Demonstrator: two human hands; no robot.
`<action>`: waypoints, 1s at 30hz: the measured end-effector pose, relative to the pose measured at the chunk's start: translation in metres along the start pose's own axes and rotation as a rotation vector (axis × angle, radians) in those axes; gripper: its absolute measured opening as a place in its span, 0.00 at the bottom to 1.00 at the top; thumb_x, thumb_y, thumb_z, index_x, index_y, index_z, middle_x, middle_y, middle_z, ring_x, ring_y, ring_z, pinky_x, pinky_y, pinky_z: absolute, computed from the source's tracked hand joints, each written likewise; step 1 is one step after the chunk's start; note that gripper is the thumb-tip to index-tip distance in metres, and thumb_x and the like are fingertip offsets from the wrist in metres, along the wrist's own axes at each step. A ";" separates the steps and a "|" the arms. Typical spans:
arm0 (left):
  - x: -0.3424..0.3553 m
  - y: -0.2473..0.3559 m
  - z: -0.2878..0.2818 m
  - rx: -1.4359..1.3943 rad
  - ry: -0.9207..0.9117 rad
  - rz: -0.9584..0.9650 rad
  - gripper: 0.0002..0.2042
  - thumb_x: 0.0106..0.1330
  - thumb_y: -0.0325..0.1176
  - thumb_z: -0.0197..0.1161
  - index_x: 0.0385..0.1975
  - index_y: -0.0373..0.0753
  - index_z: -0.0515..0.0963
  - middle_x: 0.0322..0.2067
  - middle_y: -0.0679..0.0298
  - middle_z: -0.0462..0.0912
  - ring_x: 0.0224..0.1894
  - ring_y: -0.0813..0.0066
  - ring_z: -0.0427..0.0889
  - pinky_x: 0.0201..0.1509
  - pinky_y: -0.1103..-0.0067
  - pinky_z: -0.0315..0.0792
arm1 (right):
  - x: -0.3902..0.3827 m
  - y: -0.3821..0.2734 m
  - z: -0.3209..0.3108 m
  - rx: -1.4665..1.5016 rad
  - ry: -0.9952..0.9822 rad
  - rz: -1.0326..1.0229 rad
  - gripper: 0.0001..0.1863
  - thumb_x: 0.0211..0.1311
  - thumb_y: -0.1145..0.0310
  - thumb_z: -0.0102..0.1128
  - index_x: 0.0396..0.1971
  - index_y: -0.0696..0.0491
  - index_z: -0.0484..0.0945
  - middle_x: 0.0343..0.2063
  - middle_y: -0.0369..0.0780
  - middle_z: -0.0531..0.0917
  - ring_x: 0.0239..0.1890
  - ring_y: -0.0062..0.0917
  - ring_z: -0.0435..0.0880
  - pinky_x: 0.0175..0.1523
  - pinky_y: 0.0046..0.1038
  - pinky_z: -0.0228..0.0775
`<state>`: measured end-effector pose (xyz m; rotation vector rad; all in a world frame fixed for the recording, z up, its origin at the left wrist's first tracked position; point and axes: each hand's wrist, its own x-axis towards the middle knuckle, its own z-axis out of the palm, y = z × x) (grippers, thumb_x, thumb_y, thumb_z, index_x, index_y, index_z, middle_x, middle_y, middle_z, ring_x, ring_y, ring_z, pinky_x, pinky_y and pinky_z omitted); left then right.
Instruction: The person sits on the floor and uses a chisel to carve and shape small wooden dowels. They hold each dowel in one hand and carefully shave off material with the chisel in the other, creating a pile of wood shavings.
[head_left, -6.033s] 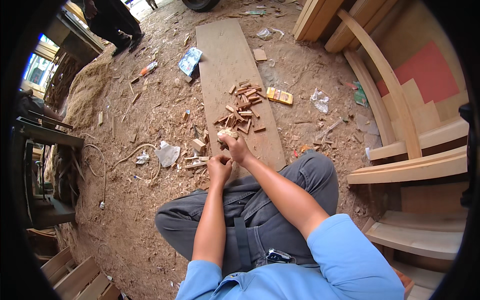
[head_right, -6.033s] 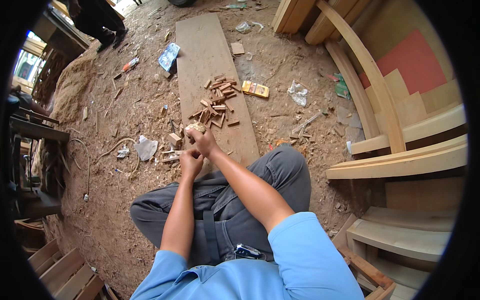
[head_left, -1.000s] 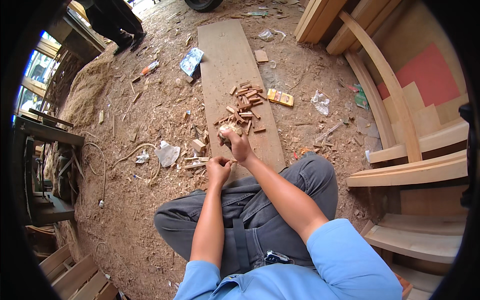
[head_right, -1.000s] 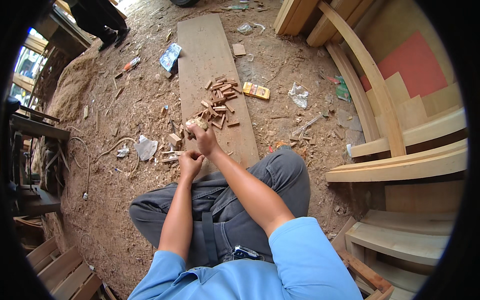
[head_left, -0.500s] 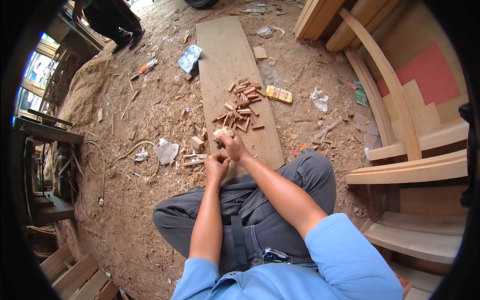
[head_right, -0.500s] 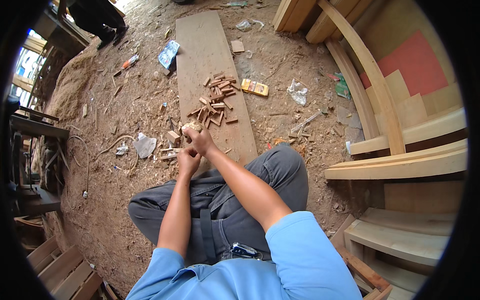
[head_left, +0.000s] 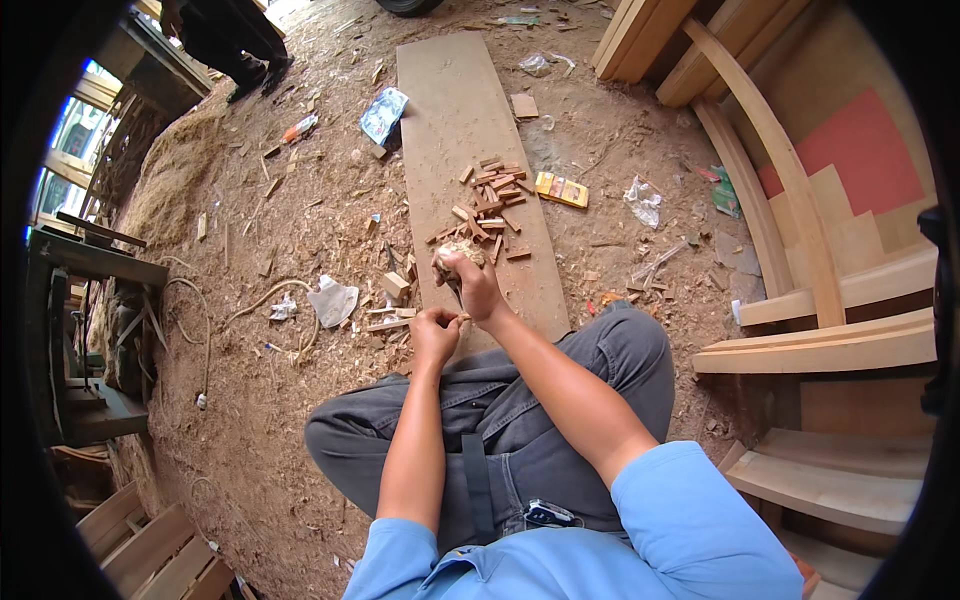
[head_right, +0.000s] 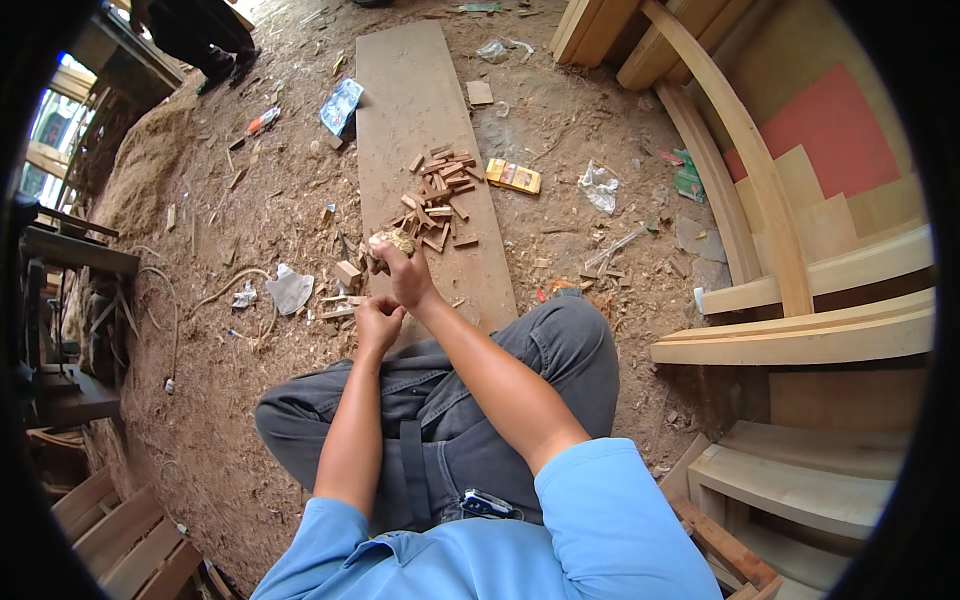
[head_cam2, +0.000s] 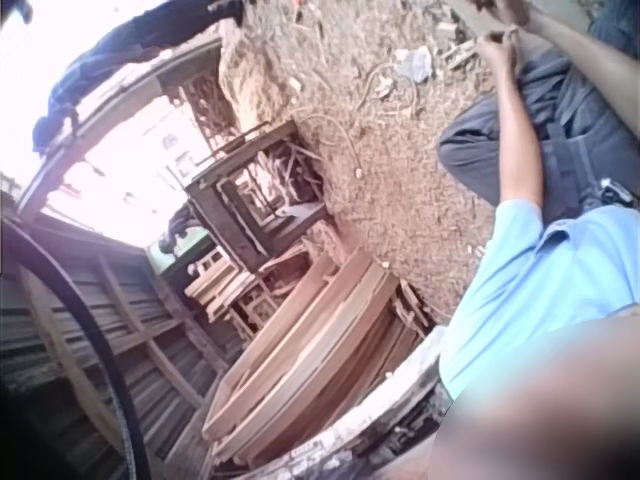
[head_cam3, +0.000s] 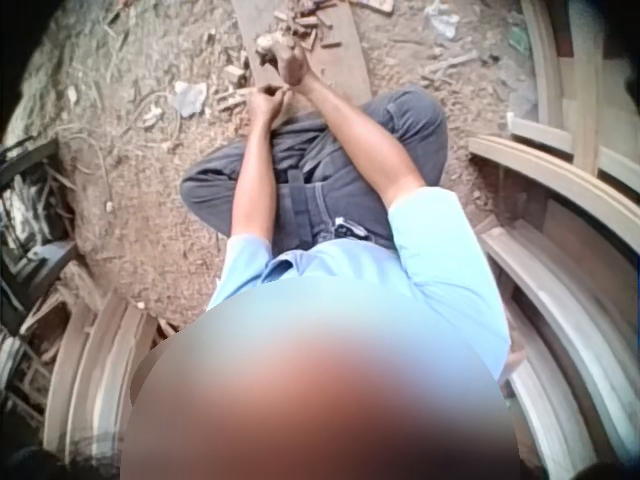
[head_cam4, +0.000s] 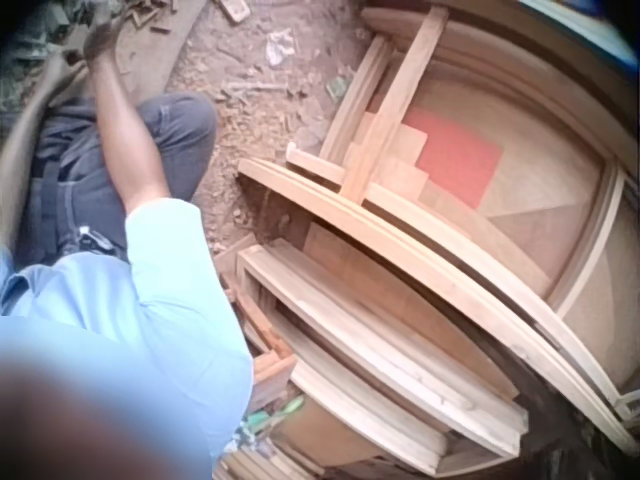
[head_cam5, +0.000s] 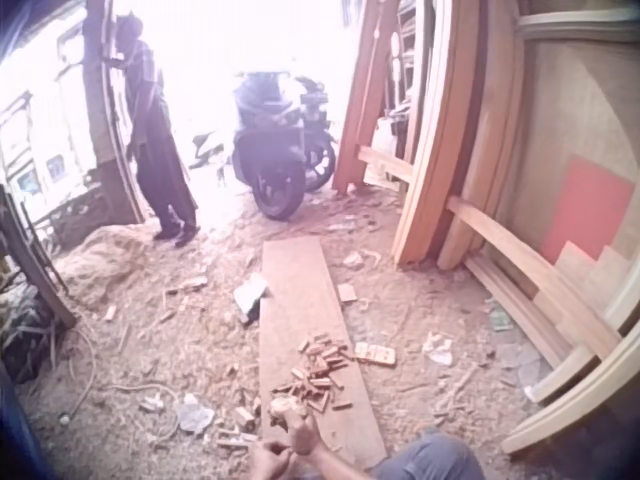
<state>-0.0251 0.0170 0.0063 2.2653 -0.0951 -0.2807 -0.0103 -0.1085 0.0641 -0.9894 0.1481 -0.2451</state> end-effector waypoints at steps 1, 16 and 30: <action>-0.002 0.000 0.000 -0.022 -0.004 -0.022 0.06 0.52 0.27 0.69 0.26 0.31 0.84 0.22 0.56 0.86 0.24 0.73 0.85 0.34 0.76 0.78 | -0.002 0.000 -0.001 -0.044 -0.007 0.118 0.10 0.63 0.63 0.53 0.26 0.53 0.76 0.24 0.31 0.77 0.27 0.16 0.73 0.35 0.23 0.67; -0.001 -0.004 0.000 0.011 -0.004 -0.005 0.06 0.54 0.28 0.71 0.27 0.32 0.85 0.23 0.55 0.86 0.24 0.72 0.85 0.33 0.76 0.77 | 0.004 -0.004 -0.004 -0.039 0.068 0.228 0.13 0.64 0.64 0.50 0.28 0.57 0.77 0.23 0.36 0.79 0.27 0.20 0.77 0.37 0.23 0.70; 0.002 -0.010 0.004 -0.017 0.040 0.075 0.06 0.52 0.28 0.71 0.25 0.33 0.85 0.20 0.55 0.85 0.22 0.70 0.83 0.32 0.75 0.77 | 0.000 0.004 -0.005 -0.145 -0.060 0.198 0.13 0.64 0.64 0.50 0.27 0.56 0.77 0.25 0.34 0.79 0.26 0.19 0.75 0.36 0.23 0.68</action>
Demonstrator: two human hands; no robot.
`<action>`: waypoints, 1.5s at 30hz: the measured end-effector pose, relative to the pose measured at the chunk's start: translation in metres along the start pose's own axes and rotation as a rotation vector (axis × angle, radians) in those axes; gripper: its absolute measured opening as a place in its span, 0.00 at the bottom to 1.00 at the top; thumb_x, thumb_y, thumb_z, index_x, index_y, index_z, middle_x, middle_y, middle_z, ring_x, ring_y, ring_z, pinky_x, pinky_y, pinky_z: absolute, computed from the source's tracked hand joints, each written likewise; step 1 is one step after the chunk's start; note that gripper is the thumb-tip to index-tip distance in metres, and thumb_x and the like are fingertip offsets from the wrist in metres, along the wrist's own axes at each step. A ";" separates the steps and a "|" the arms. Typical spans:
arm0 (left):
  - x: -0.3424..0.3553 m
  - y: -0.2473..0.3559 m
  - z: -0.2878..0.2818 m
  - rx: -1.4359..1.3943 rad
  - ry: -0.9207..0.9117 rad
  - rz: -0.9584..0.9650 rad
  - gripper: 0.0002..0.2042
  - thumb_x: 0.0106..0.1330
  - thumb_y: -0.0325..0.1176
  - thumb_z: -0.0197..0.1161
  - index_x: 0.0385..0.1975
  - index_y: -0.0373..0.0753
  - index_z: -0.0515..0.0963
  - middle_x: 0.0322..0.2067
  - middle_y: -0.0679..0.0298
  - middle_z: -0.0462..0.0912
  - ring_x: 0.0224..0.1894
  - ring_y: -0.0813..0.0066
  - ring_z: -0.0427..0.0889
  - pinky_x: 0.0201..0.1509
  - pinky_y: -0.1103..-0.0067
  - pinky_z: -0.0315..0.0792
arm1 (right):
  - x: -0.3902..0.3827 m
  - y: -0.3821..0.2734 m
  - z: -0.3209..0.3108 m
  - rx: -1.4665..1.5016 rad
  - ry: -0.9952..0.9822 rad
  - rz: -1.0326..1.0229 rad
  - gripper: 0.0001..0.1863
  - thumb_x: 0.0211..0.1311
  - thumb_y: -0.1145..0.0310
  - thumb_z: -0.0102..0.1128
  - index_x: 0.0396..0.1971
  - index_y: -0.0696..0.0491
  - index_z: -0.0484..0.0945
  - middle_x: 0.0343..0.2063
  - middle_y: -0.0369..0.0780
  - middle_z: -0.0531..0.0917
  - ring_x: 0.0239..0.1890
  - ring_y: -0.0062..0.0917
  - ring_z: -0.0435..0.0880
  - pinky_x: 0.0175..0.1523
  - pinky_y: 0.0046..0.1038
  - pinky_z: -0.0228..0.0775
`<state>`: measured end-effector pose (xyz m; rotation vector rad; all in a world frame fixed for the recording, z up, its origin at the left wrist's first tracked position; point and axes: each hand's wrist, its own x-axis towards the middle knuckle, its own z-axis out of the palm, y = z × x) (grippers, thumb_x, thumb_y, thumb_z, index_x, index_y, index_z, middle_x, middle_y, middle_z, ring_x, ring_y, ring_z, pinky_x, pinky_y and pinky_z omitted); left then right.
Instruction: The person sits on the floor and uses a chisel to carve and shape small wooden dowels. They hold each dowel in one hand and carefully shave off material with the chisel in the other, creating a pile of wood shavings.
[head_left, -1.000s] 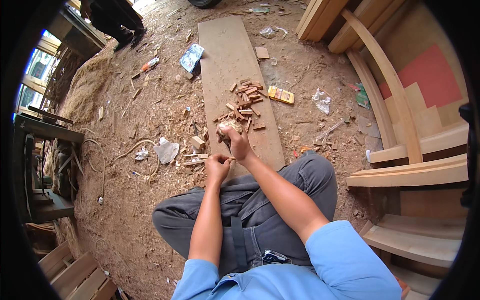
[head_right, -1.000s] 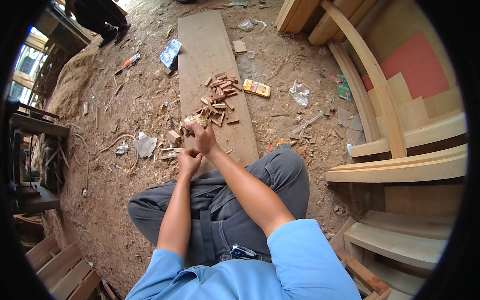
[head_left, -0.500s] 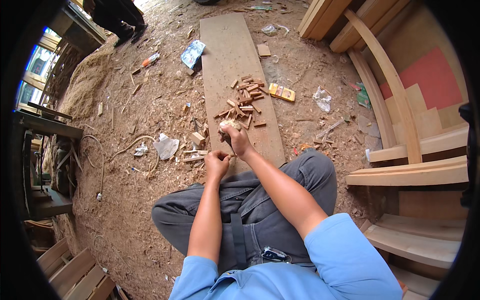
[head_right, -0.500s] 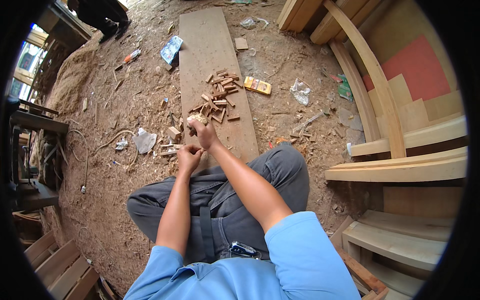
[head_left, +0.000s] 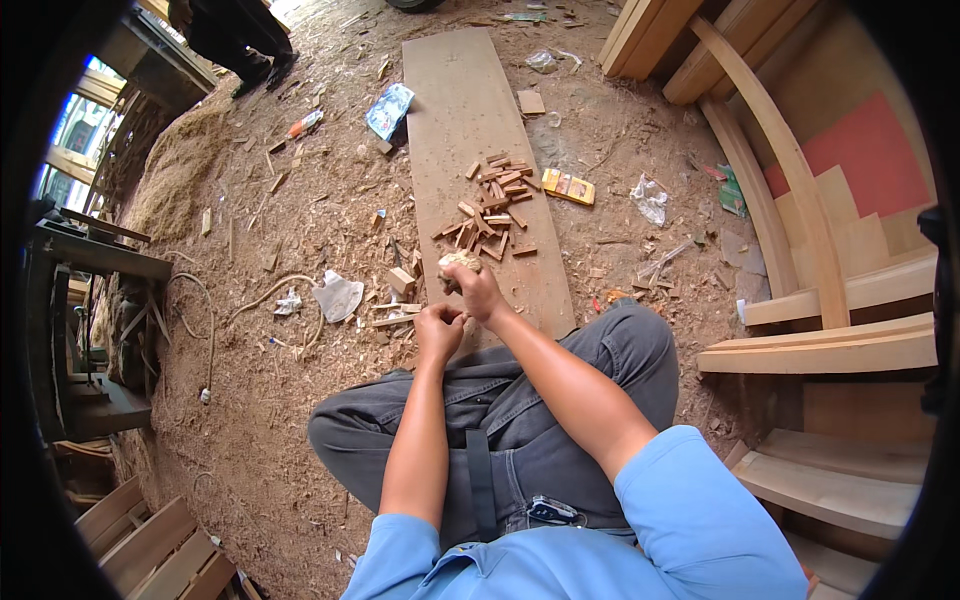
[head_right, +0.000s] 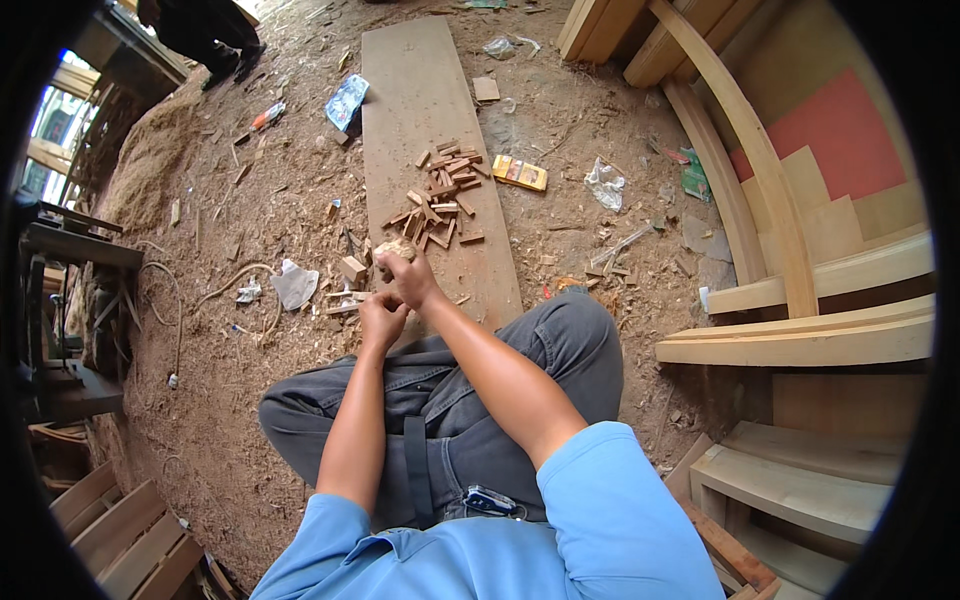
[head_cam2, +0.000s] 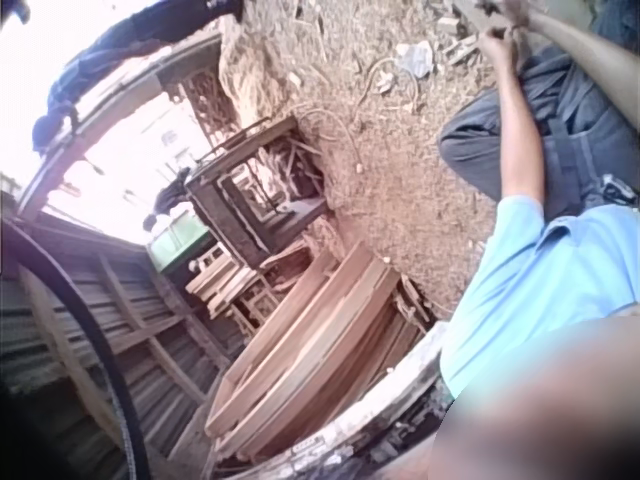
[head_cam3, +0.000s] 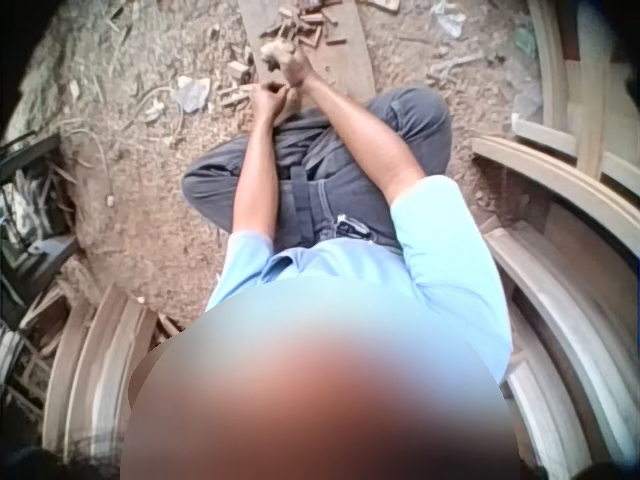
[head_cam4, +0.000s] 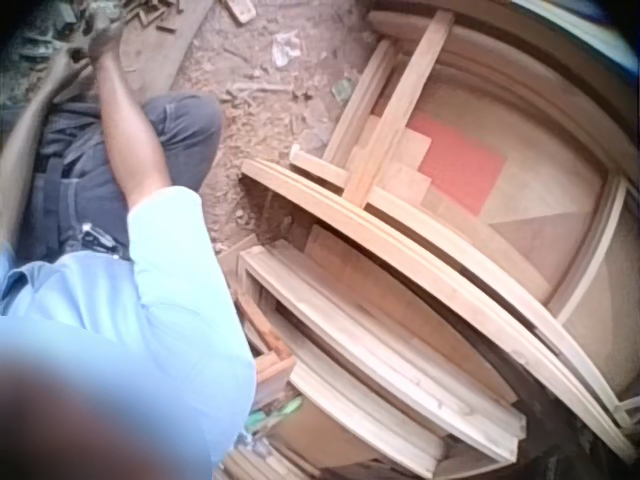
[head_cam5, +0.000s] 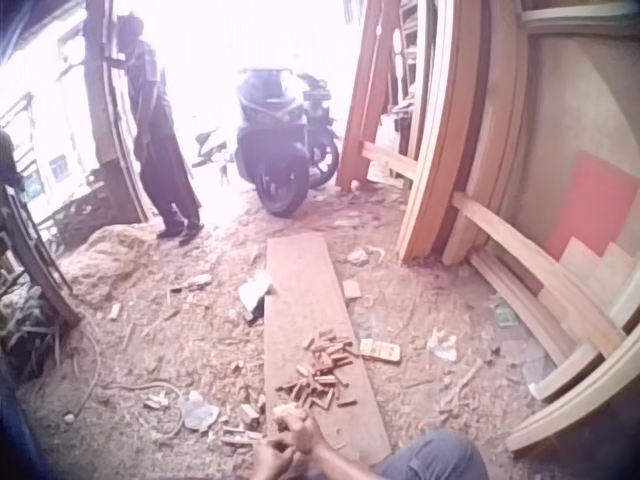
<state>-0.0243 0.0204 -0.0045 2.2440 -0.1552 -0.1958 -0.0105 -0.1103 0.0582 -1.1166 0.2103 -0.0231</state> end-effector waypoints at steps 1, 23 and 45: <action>0.000 0.000 -0.001 0.018 -0.028 -0.068 0.06 0.52 0.28 0.71 0.25 0.33 0.85 0.20 0.55 0.85 0.22 0.70 0.83 0.32 0.75 0.77 | 0.000 -0.002 -0.002 0.066 0.042 0.045 0.12 0.64 0.64 0.50 0.27 0.56 0.77 0.25 0.34 0.79 0.26 0.19 0.75 0.36 0.23 0.68; -0.002 0.005 -0.003 0.014 -0.038 -0.068 0.05 0.52 0.27 0.70 0.26 0.32 0.85 0.22 0.54 0.85 0.23 0.68 0.85 0.34 0.75 0.78 | -0.005 -0.007 0.000 0.071 0.043 -0.019 0.11 0.62 0.64 0.54 0.28 0.55 0.79 0.25 0.33 0.79 0.27 0.17 0.74 0.37 0.23 0.68; -0.003 0.007 -0.003 0.017 -0.033 -0.079 0.06 0.52 0.29 0.71 0.26 0.33 0.85 0.23 0.53 0.86 0.26 0.67 0.86 0.35 0.74 0.78 | -0.002 -0.005 0.003 0.155 0.077 -0.063 0.11 0.62 0.65 0.55 0.22 0.53 0.77 0.21 0.31 0.76 0.22 0.16 0.72 0.30 0.23 0.66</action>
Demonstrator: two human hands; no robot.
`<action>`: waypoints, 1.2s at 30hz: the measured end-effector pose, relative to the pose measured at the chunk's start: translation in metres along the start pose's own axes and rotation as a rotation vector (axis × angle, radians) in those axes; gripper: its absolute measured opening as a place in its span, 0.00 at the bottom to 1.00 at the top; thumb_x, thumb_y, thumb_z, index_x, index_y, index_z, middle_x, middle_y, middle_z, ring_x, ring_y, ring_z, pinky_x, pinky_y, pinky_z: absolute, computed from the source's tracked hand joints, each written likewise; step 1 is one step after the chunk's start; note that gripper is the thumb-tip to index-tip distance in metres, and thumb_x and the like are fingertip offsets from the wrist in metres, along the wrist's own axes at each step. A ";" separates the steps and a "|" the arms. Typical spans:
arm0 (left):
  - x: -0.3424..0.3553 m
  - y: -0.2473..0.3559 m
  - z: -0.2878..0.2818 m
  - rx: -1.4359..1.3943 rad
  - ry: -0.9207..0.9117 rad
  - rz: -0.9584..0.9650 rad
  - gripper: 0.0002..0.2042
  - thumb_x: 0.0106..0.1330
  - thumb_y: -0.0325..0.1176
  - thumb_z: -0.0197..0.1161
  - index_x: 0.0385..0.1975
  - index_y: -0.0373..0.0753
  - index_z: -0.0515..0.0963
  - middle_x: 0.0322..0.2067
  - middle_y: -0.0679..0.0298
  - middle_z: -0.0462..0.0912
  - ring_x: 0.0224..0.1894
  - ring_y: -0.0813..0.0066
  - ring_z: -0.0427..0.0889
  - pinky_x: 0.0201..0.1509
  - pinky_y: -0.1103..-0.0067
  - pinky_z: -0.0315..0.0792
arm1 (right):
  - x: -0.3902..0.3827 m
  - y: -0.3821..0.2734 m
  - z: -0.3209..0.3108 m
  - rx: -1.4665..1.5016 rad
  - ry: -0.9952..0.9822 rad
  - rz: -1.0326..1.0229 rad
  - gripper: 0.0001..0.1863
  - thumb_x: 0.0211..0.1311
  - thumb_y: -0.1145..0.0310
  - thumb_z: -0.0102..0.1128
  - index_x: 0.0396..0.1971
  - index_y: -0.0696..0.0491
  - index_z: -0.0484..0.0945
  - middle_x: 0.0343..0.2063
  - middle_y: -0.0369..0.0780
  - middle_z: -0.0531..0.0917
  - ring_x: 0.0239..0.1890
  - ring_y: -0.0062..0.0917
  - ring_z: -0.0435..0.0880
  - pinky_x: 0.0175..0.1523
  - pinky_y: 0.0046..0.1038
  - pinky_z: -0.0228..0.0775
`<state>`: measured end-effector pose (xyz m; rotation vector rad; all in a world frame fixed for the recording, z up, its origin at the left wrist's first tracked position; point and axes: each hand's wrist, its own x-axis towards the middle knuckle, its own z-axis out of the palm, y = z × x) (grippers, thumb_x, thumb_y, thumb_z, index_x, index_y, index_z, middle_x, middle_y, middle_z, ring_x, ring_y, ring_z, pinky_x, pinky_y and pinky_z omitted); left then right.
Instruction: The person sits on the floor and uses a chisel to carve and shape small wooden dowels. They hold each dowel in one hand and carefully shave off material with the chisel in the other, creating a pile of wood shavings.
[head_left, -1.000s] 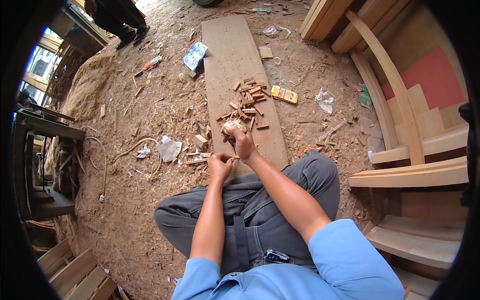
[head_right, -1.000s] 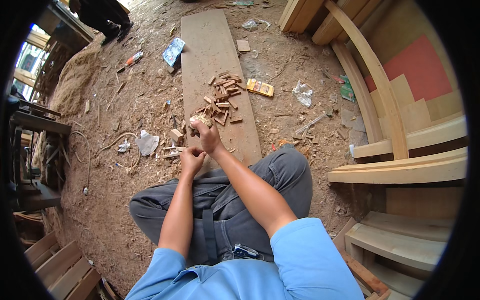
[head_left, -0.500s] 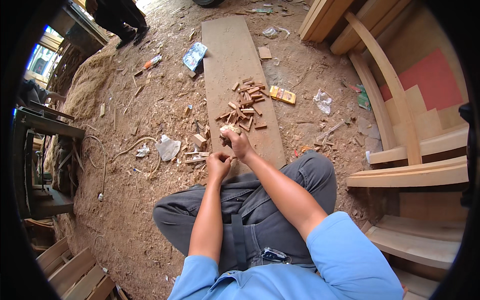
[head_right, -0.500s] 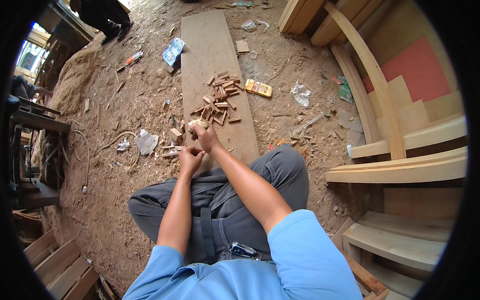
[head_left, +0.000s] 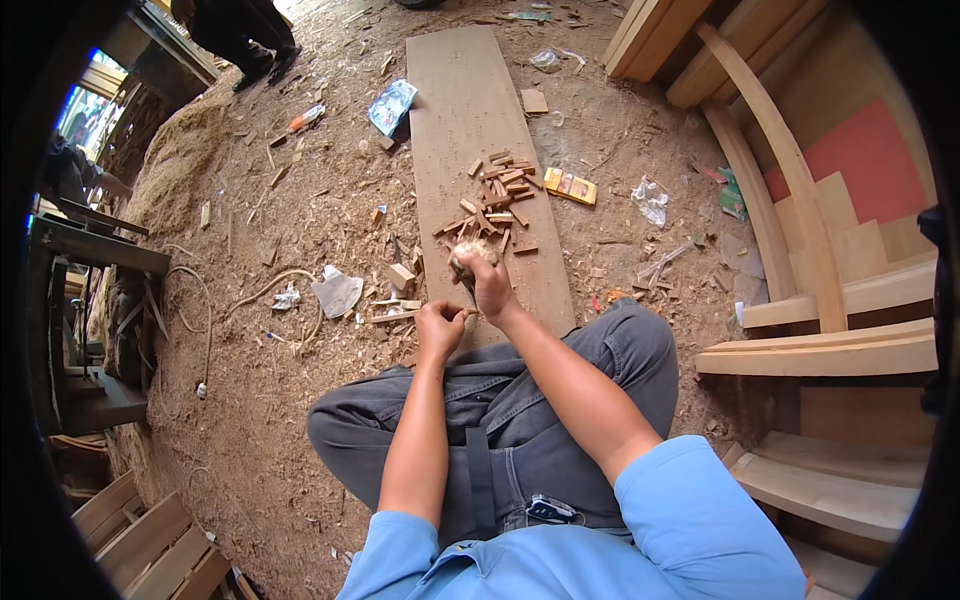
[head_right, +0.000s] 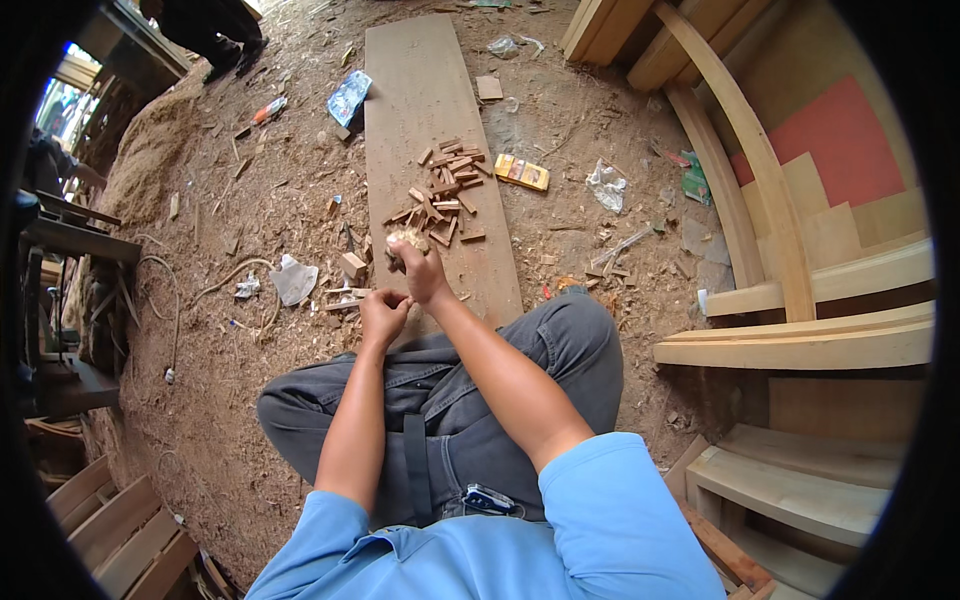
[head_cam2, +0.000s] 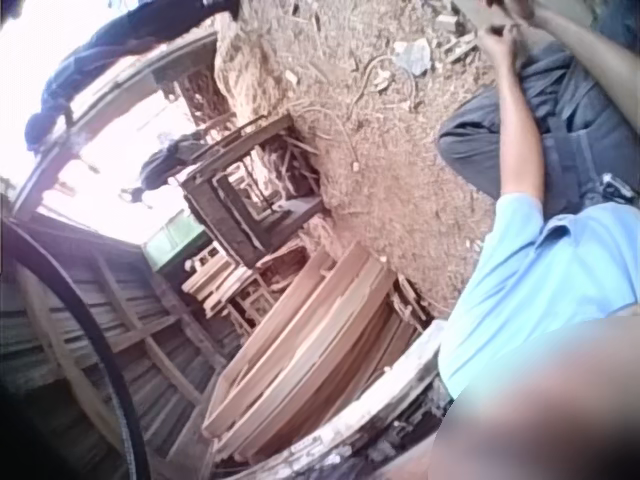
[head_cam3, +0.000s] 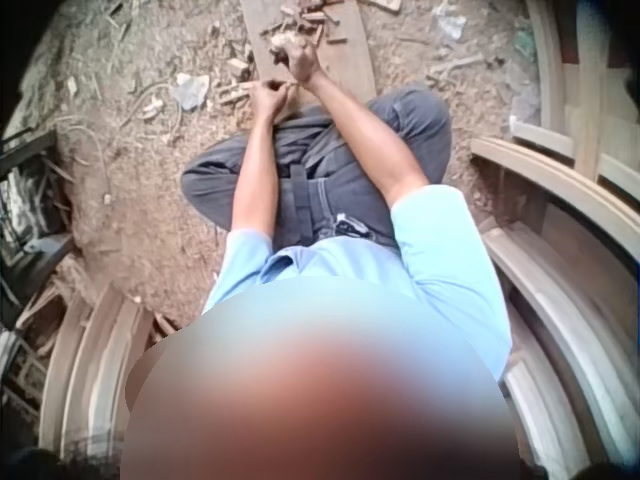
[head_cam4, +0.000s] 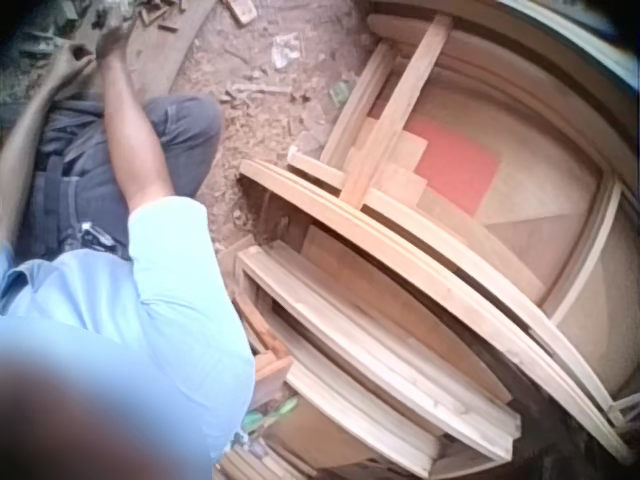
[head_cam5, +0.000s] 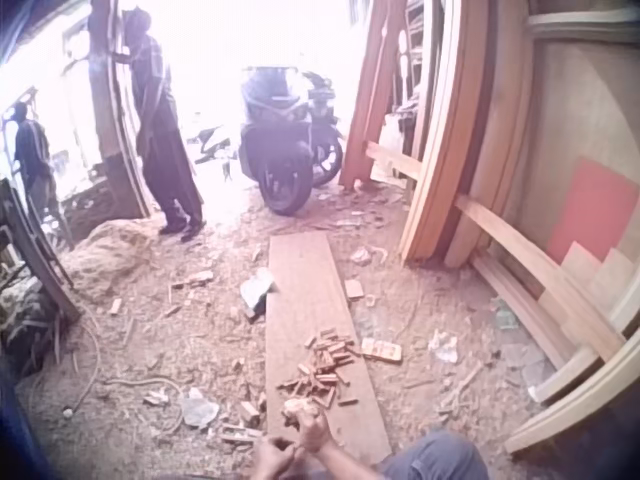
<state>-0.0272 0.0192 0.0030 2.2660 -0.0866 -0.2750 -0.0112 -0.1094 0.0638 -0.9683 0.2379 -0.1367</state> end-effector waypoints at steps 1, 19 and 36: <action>0.001 0.001 0.000 0.023 -0.003 0.008 0.06 0.52 0.29 0.71 0.26 0.32 0.85 0.24 0.54 0.86 0.26 0.68 0.86 0.35 0.74 0.78 | 0.001 -0.001 0.000 -0.031 0.002 0.036 0.11 0.62 0.66 0.55 0.22 0.53 0.77 0.21 0.31 0.76 0.23 0.16 0.72 0.30 0.23 0.65; 0.003 -0.003 0.001 -0.026 -0.014 -0.044 0.06 0.52 0.29 0.72 0.26 0.33 0.85 0.23 0.54 0.86 0.25 0.69 0.85 0.35 0.74 0.78 | -0.002 0.002 -0.004 -0.137 -0.069 0.075 0.11 0.63 0.63 0.53 0.26 0.55 0.77 0.23 0.34 0.78 0.25 0.18 0.74 0.34 0.24 0.68; -0.001 0.004 -0.001 -0.008 0.007 -0.018 0.05 0.53 0.27 0.71 0.26 0.33 0.86 0.23 0.54 0.86 0.24 0.68 0.85 0.35 0.74 0.78 | -0.001 -0.007 -0.004 -0.067 -0.032 -0.019 0.10 0.62 0.64 0.54 0.27 0.54 0.79 0.24 0.33 0.79 0.26 0.18 0.75 0.34 0.25 0.69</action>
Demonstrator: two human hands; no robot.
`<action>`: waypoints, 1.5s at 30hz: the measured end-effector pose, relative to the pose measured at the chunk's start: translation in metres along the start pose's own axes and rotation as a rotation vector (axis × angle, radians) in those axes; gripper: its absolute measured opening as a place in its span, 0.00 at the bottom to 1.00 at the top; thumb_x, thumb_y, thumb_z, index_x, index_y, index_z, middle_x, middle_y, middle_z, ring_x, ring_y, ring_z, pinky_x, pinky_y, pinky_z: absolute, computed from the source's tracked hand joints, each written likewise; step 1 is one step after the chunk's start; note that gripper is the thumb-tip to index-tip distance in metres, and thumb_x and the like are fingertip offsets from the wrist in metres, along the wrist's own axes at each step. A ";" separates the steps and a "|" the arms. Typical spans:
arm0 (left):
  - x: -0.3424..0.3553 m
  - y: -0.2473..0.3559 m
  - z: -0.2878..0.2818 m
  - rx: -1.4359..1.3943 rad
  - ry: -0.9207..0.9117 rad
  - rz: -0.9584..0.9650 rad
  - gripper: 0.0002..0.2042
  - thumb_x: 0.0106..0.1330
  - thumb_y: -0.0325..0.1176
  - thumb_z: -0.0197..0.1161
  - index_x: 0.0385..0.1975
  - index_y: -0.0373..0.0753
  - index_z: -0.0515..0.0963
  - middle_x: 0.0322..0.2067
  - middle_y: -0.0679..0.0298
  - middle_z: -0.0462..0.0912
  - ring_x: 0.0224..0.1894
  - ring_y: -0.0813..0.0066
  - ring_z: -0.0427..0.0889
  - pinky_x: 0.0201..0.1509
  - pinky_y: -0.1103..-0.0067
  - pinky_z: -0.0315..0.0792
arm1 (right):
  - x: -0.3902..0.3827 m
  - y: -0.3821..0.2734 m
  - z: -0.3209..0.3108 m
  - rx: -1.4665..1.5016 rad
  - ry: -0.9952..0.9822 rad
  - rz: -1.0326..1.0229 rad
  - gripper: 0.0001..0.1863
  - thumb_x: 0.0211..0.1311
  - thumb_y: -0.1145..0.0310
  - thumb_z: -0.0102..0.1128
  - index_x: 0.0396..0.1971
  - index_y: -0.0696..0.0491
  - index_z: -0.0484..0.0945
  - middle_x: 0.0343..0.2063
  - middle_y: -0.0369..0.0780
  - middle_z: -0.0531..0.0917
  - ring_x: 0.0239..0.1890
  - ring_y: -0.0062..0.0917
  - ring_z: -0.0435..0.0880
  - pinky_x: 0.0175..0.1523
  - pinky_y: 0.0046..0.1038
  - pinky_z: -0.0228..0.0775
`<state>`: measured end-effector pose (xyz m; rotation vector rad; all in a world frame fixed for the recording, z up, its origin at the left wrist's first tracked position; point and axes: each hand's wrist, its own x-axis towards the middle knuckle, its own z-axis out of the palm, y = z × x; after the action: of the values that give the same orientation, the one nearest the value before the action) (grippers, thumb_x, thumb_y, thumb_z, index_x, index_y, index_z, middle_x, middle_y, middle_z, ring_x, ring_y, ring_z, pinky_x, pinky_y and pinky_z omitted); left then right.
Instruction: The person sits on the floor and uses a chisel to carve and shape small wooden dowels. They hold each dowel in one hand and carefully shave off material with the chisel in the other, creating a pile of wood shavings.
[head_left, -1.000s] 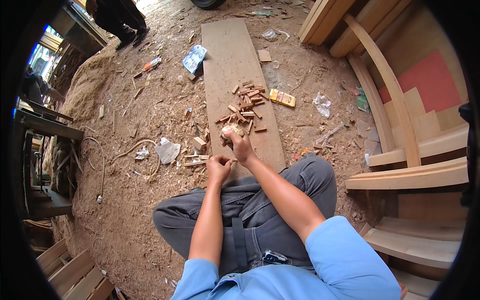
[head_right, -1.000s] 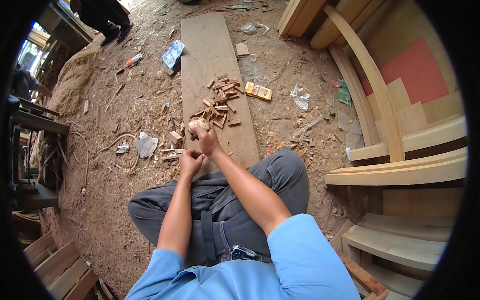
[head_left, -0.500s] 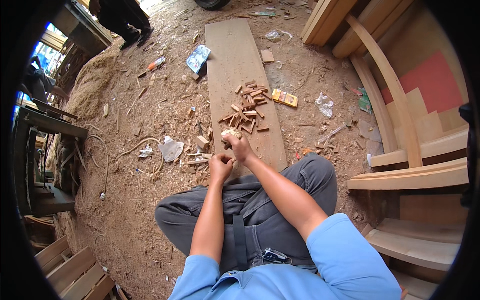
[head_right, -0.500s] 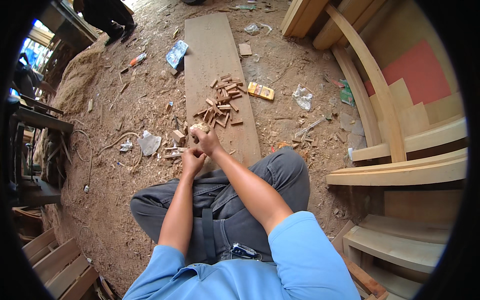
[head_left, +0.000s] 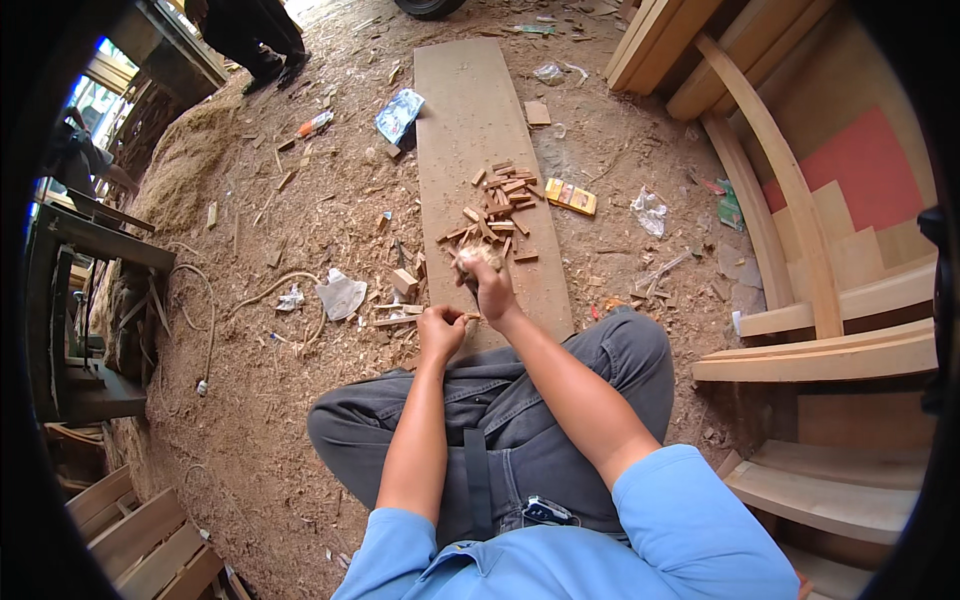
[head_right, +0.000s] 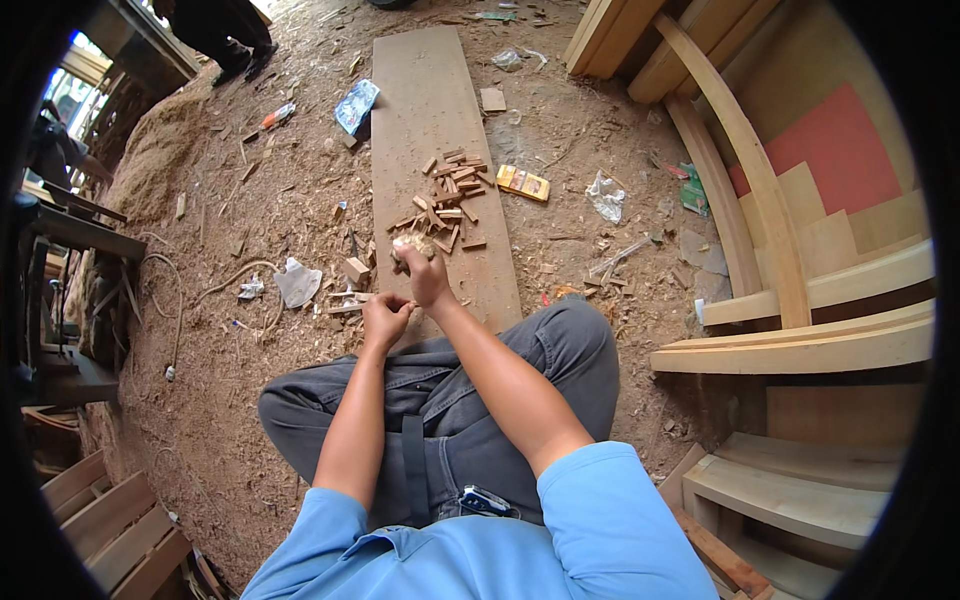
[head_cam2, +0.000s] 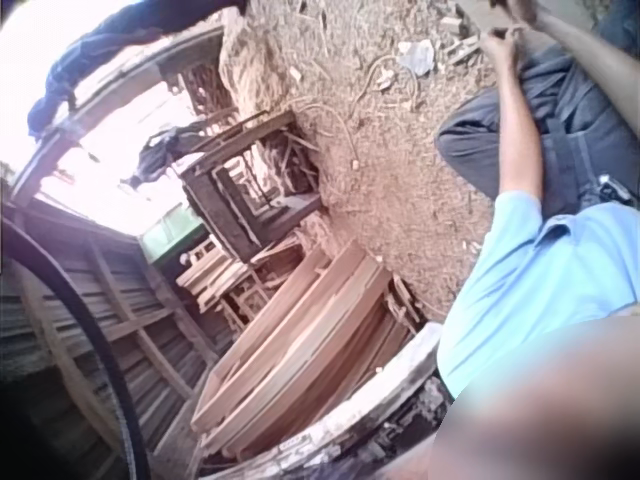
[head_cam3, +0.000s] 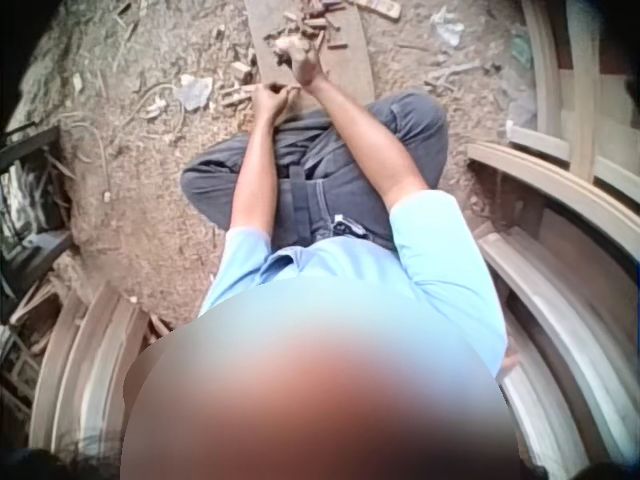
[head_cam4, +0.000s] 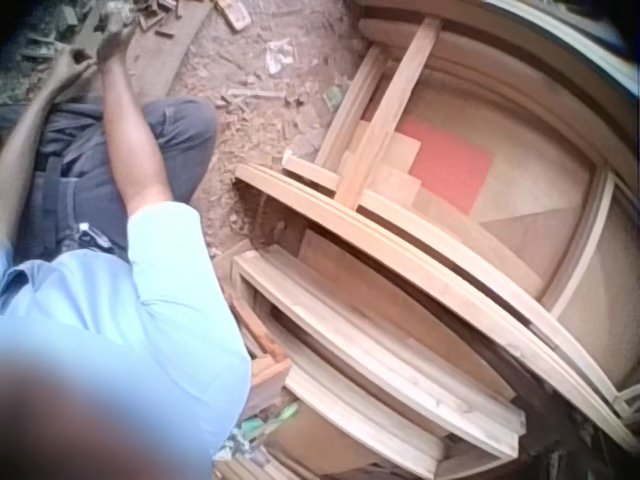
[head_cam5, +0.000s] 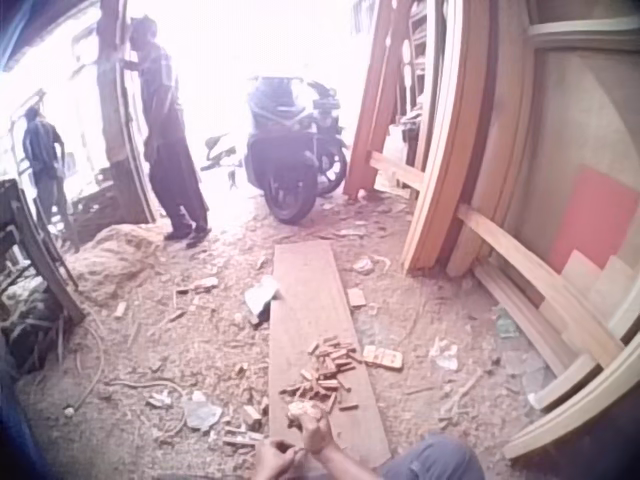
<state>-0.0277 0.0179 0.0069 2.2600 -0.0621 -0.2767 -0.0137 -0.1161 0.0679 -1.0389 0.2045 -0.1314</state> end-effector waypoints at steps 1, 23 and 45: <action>0.000 0.000 0.000 0.009 0.003 0.014 0.05 0.53 0.27 0.71 0.26 0.33 0.85 0.23 0.54 0.86 0.24 0.68 0.85 0.35 0.74 0.78 | -0.001 0.002 0.001 -0.063 0.004 0.057 0.10 0.62 0.64 0.54 0.27 0.54 0.79 0.24 0.34 0.79 0.26 0.18 0.75 0.35 0.25 0.69; 0.006 0.004 -0.018 -0.264 0.183 0.069 0.05 0.56 0.28 0.71 0.29 0.34 0.85 0.25 0.59 0.87 0.27 0.74 0.85 0.35 0.78 0.77 | -0.007 -0.030 -0.026 -0.629 0.292 0.040 0.25 0.58 0.53 0.65 0.43 0.61 0.81 0.44 0.50 0.84 0.45 0.33 0.83 0.50 0.31 0.72; -0.022 0.077 -0.082 -0.763 0.293 0.243 0.04 0.63 0.23 0.68 0.35 0.31 0.83 0.30 0.64 0.86 0.32 0.82 0.84 0.37 0.86 0.77 | -0.090 -0.073 -0.034 -0.304 0.363 0.025 0.15 0.69 0.60 0.51 0.33 0.55 0.80 0.31 0.38 0.83 0.37 0.22 0.80 0.47 0.25 0.69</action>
<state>-0.0279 0.0319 0.1207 1.4927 -0.0625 0.1497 -0.1097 -0.1632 0.1237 -1.3096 0.5806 -0.2725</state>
